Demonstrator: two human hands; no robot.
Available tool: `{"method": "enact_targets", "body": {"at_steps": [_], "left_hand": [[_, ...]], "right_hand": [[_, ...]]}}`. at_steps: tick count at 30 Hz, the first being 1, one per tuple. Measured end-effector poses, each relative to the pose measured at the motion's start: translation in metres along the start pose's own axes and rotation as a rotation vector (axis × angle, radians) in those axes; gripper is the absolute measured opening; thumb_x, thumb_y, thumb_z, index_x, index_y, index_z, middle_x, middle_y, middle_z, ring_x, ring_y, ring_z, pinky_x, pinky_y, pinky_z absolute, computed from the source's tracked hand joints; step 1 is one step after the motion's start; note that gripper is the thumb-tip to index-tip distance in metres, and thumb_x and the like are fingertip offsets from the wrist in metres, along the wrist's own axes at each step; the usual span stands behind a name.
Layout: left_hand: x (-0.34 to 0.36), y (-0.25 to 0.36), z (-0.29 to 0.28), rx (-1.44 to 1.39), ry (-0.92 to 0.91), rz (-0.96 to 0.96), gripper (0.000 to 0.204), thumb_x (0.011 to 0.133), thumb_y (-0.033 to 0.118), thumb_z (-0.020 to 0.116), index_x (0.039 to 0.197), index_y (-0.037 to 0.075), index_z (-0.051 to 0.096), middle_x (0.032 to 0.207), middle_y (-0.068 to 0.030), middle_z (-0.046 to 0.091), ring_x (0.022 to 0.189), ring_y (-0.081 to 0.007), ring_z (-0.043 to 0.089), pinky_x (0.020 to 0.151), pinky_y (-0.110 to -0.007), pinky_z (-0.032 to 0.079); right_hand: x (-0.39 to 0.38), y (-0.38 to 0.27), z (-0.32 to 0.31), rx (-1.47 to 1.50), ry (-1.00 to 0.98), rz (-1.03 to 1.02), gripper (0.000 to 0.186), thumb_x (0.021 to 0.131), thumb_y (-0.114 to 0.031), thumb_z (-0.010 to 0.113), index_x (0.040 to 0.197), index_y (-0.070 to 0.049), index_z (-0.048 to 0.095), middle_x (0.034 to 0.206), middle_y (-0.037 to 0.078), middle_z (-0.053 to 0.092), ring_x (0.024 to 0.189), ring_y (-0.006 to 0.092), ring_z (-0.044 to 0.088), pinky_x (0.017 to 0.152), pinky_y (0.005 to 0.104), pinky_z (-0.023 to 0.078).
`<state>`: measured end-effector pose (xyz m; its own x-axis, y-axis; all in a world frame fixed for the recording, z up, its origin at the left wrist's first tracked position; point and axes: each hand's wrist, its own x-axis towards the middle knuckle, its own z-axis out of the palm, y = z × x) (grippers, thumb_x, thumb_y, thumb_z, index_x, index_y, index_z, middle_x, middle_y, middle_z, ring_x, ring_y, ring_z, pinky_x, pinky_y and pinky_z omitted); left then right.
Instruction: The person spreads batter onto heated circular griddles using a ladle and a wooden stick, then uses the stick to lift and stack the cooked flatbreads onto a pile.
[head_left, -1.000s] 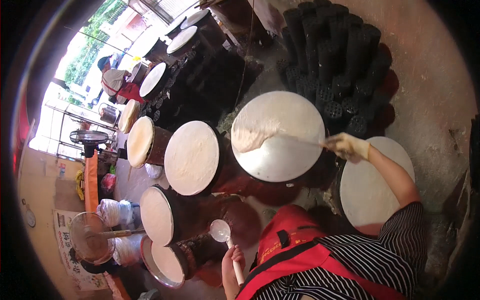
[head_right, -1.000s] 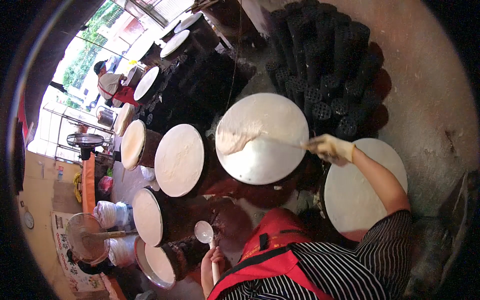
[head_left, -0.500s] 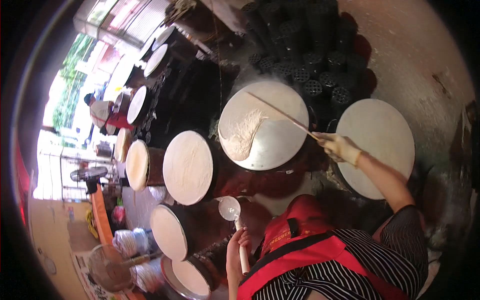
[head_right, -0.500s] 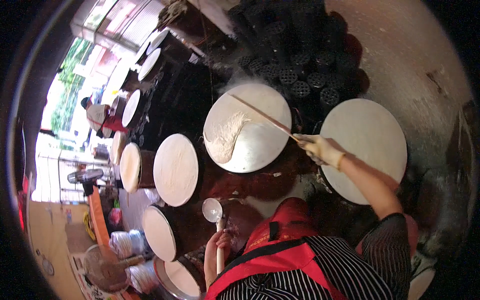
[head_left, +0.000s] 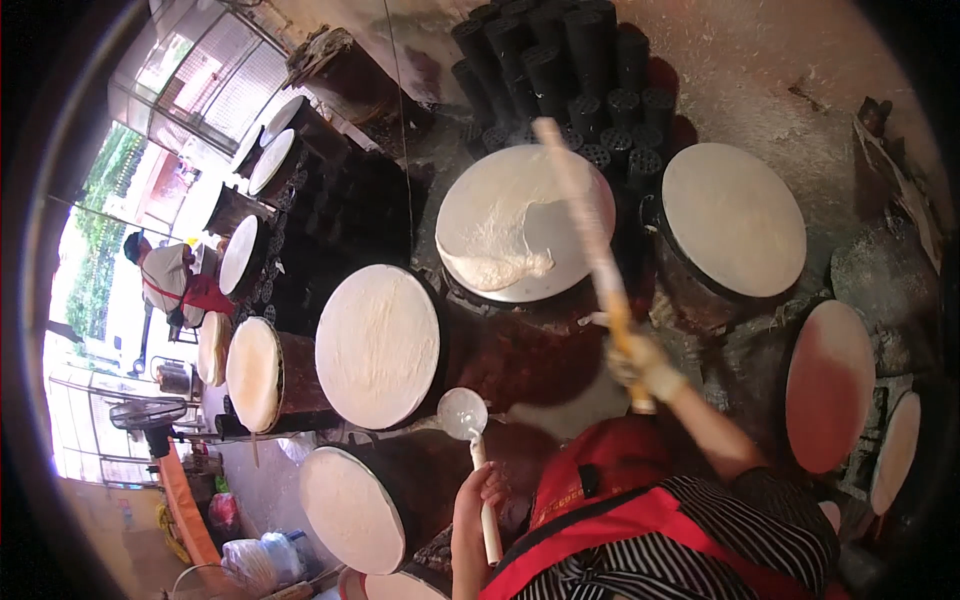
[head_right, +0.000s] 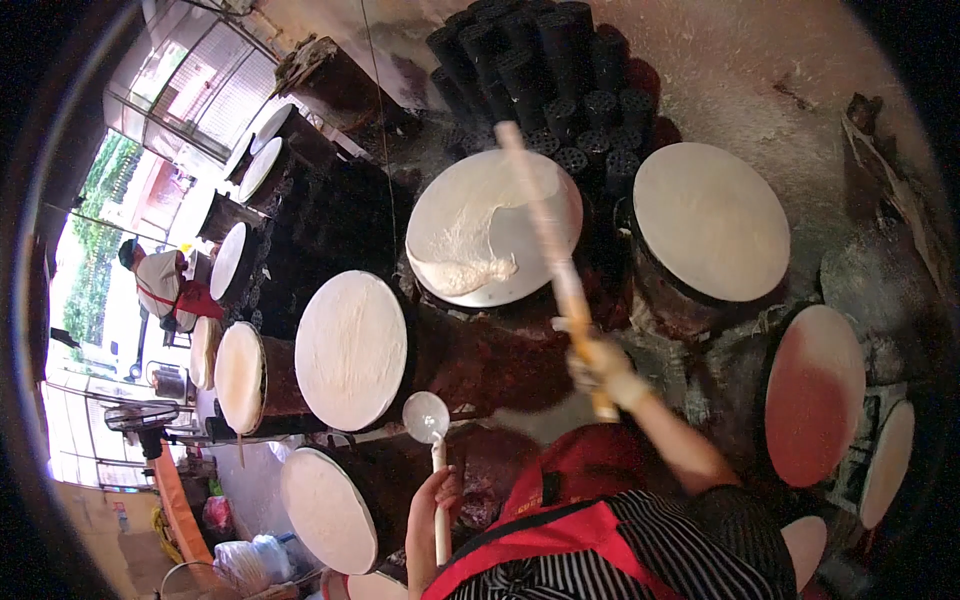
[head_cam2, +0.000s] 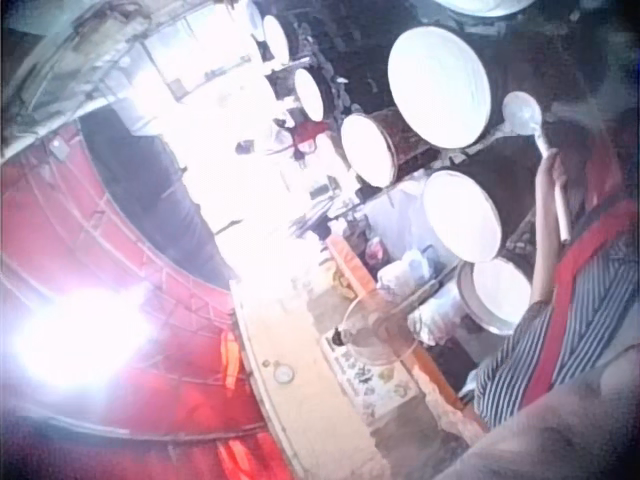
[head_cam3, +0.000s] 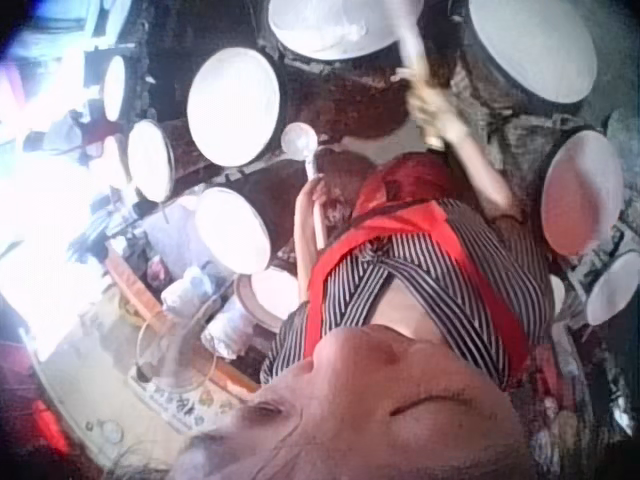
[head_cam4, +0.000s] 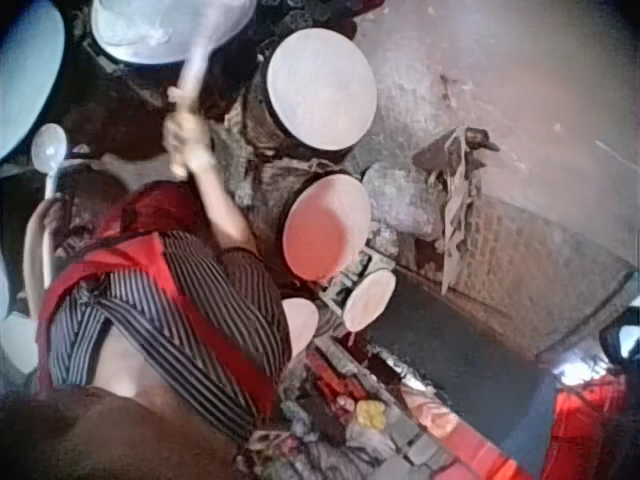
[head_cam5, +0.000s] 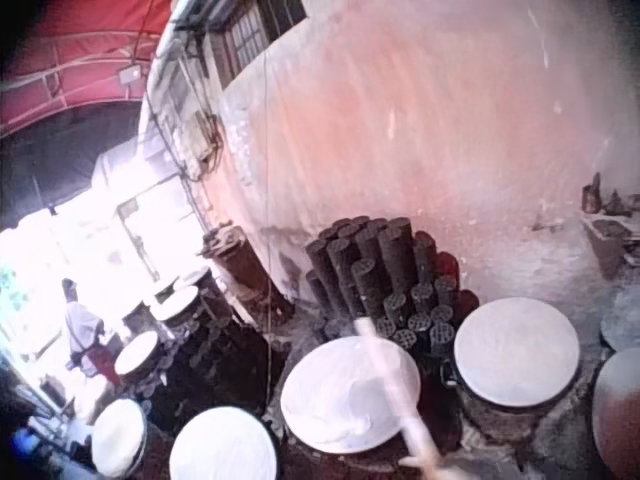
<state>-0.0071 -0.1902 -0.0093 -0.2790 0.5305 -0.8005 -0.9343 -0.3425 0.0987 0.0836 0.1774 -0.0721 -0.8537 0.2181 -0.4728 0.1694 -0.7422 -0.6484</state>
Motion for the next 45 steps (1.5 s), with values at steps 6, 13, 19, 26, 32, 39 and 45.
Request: {"method": "enact_targets", "body": {"at_steps": [6,13,19,26,32,39,45], "left_hand": [[-0.067,0.005,-0.1,-0.235,-0.119,0.085,0.014,0.102,0.013,0.045,0.103,0.0,0.051,0.066,0.0008,0.039,0.049,-0.0075,0.035,0.04,-0.022,0.032],[-0.104,-0.001,-0.151,-0.086,0.167,0.205,0.01,0.101,0.011,0.048,0.104,0.002,0.05,0.075,-0.0005,0.045,0.052,-0.0074,0.038,0.037,-0.017,0.029],[-0.107,-0.004,-0.148,-0.327,0.0,0.25,0.01,0.099,0.01,0.048,0.102,0.001,0.05,0.068,0.0006,0.039,0.049,-0.0062,0.037,0.039,-0.019,0.034],[-0.1,-0.009,-0.118,-0.307,-0.063,0.184,0.008,0.098,0.008,0.048,0.1,0.0,0.05,0.065,0.0009,0.038,0.048,-0.0058,0.036,0.038,-0.019,0.033],[-0.081,-0.023,-0.072,-0.157,-0.077,0.121,0.006,0.098,0.007,0.049,0.099,0.001,0.05,0.065,0.0015,0.038,0.048,-0.0057,0.035,0.038,-0.019,0.031],[-0.049,-0.041,-0.033,0.042,-0.078,0.166,0.011,0.098,0.011,0.052,0.103,0.002,0.053,0.067,0.0031,0.038,0.048,-0.0038,0.033,0.041,-0.019,0.029],[-0.014,-0.069,0.029,0.099,-0.077,0.164,0.013,0.097,0.012,0.052,0.105,0.002,0.052,0.069,0.0024,0.039,0.049,-0.004,0.034,0.039,-0.019,0.03]], "right_hand": [[0.201,0.095,0.216,-0.49,0.154,-0.238,0.036,0.101,-0.034,0.047,0.121,-0.007,0.06,0.077,0.01,0.064,0.064,0.0224,0.062,0.06,0.0399,0.05],[0.219,0.167,0.235,-0.403,0.471,-0.229,0.035,0.103,-0.038,0.04,0.123,-0.014,0.056,0.086,0.01,0.053,0.072,0.0265,0.049,0.061,0.0386,0.039],[0.101,0.187,0.225,-0.041,0.467,-0.084,0.033,0.104,-0.038,0.044,0.134,-0.025,0.045,0.061,-0.005,0.042,0.041,0.0078,0.038,0.035,0.0247,0.032],[0.041,0.131,0.14,0.078,0.454,-0.133,0.03,0.102,-0.039,0.047,0.129,-0.027,0.047,0.064,-0.002,0.05,0.041,0.0117,0.043,0.036,0.028,0.034],[0.044,0.101,0.141,0.0,0.205,-0.018,0.037,0.1,-0.035,0.051,0.136,-0.029,0.044,0.063,0.001,0.05,0.04,0.0126,0.04,0.035,0.0282,0.031],[-0.027,0.037,0.005,-0.146,0.178,0.043,0.049,0.103,-0.032,0.047,0.15,-0.029,0.034,0.067,0.001,0.055,0.041,0.0095,0.04,0.034,0.0252,0.032],[-0.009,0.004,-0.017,-0.116,0.034,0.064,0.049,0.1,-0.038,0.052,0.147,-0.029,0.038,0.065,0.0,0.055,0.038,0.0104,0.041,0.034,0.0266,0.031]]}}
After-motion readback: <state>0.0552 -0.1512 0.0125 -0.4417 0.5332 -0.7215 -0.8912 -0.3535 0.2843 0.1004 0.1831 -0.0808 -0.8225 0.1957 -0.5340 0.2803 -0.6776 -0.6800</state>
